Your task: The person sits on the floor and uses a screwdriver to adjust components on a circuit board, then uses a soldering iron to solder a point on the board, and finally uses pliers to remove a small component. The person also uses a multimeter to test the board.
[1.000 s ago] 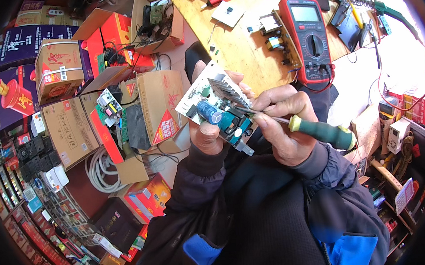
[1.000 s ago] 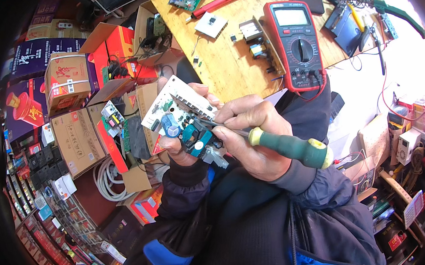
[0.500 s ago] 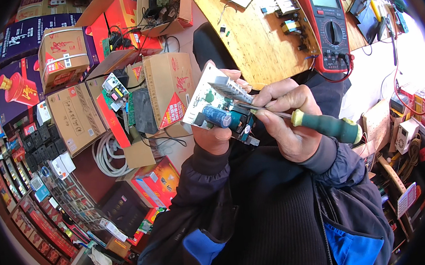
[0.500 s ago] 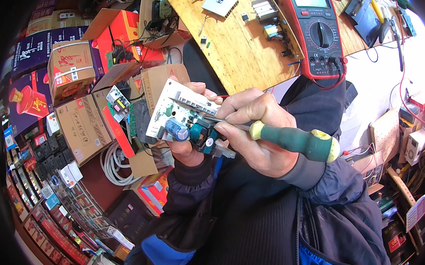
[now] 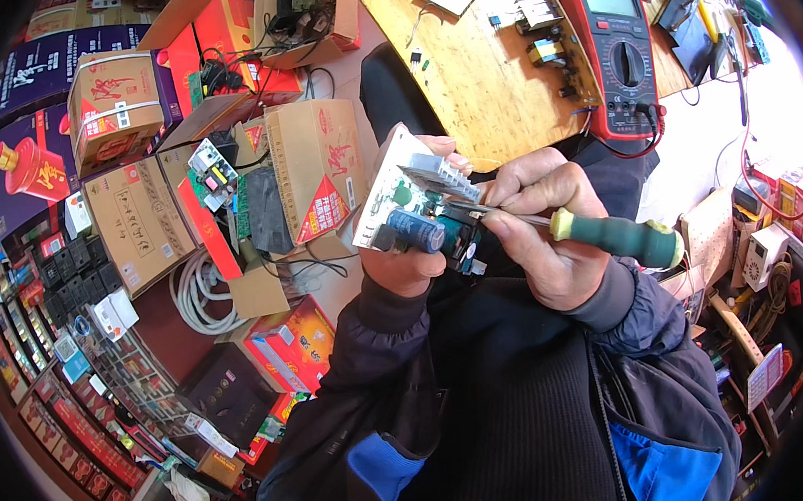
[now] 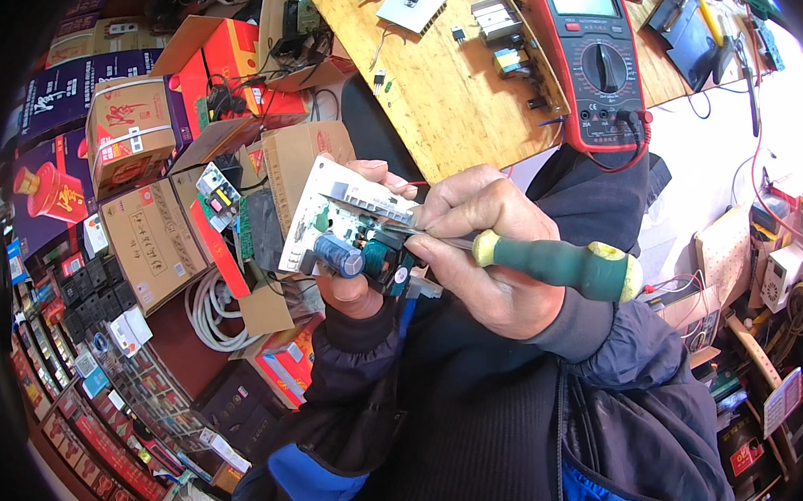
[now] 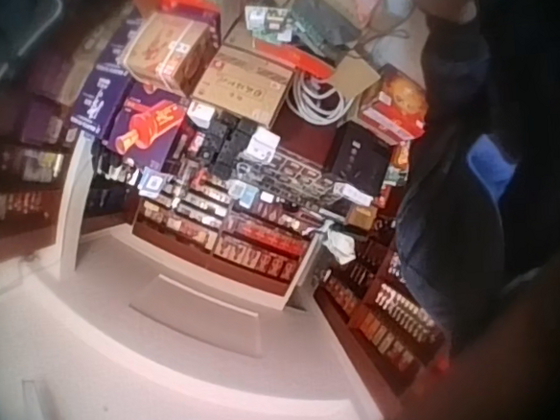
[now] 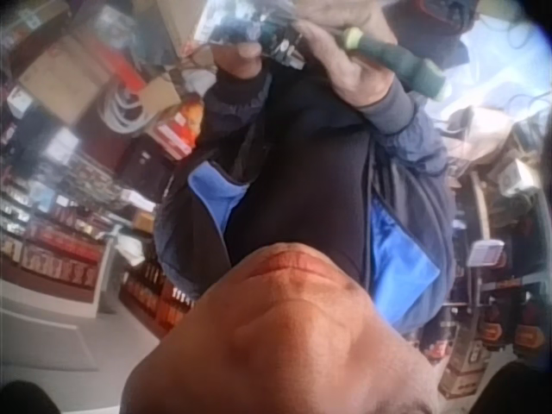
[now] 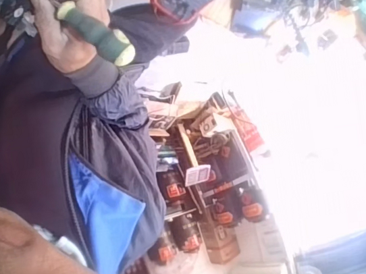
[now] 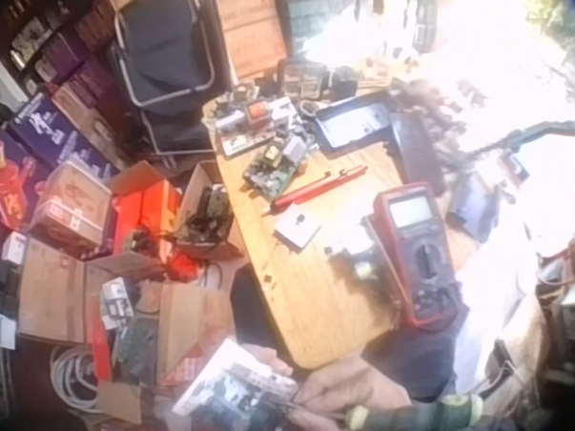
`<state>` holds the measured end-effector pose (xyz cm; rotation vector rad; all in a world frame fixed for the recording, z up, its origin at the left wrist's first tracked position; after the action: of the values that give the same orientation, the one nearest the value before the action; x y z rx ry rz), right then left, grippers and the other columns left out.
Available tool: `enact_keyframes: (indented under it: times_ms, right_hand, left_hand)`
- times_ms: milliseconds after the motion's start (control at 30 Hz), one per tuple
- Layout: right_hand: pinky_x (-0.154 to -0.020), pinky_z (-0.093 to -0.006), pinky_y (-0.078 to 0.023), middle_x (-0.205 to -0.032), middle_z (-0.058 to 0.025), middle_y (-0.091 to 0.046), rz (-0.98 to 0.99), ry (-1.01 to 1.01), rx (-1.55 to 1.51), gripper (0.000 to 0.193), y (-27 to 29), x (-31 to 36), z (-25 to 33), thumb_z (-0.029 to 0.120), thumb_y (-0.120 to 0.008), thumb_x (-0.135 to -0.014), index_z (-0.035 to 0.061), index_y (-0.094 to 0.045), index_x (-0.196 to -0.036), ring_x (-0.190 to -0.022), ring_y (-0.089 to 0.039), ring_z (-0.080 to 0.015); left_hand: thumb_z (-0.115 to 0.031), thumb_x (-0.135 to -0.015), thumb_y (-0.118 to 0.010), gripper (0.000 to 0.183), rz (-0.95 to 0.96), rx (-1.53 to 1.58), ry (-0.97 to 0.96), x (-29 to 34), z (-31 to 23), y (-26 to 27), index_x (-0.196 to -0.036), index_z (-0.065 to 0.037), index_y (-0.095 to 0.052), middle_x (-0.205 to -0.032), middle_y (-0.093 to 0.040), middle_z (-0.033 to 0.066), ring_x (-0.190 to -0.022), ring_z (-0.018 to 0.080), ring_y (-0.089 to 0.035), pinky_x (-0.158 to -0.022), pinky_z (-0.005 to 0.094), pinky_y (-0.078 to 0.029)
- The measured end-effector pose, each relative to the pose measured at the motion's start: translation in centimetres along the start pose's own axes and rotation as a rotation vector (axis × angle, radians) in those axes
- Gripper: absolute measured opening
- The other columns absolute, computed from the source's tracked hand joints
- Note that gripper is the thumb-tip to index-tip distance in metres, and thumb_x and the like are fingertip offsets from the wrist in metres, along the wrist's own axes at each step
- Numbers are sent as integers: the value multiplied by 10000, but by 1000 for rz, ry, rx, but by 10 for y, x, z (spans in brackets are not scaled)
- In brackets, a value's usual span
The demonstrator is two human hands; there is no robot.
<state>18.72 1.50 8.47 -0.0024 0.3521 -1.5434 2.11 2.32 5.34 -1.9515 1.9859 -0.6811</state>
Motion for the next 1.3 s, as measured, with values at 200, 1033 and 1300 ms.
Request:
enact_keyframes:
  times_ms: [200, 1033, 1300]
  right_hand:
    - [-823, -327, -557, -1017, -162, -682, -6, -19, -28, 207, 0, 2, -1, -105, -773, -893, -20, -621, -1006, -904, -686, -198]
    - [-855, -340, -563, -1037, -172, -703, 90, -18, 36, 187, 7, -3, 5, -102, -770, -891, -22, -648, -1007, -933, -698, -216]
    - [-845, -340, -564, -1011, -175, -712, 64, -12, 37, 181, 5, -3, 7, -111, -772, -883, -36, -662, -1004, -920, -704, -226]
  left_hand:
    - [-563, -636, -995, 1259, 12, -1, -22, 2, 1, 1, -1546, 69, -397, -1425, -550, 174, -1262, 260, -611, -1062, 414, -547]
    - [-618, -648, -959, 1260, 85, -113, -52, 2, 4, 9, -1539, 90, -418, -1404, -590, 205, -1230, 281, -653, -1033, 413, -554]
    - [-581, -653, -977, 1246, 75, -76, -48, 4, 6, 7, -1543, 86, -414, -1411, -587, 207, -1237, 296, -649, -1034, 420, -551]
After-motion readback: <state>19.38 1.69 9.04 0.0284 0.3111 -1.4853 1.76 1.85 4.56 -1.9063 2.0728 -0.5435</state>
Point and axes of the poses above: each hand's wrist, its own x-axis away from the middle knuckle, its own y-axis out of the back of the hand, z = x × y, the point moved 4 cm from there along -x, towards the middle knuckle
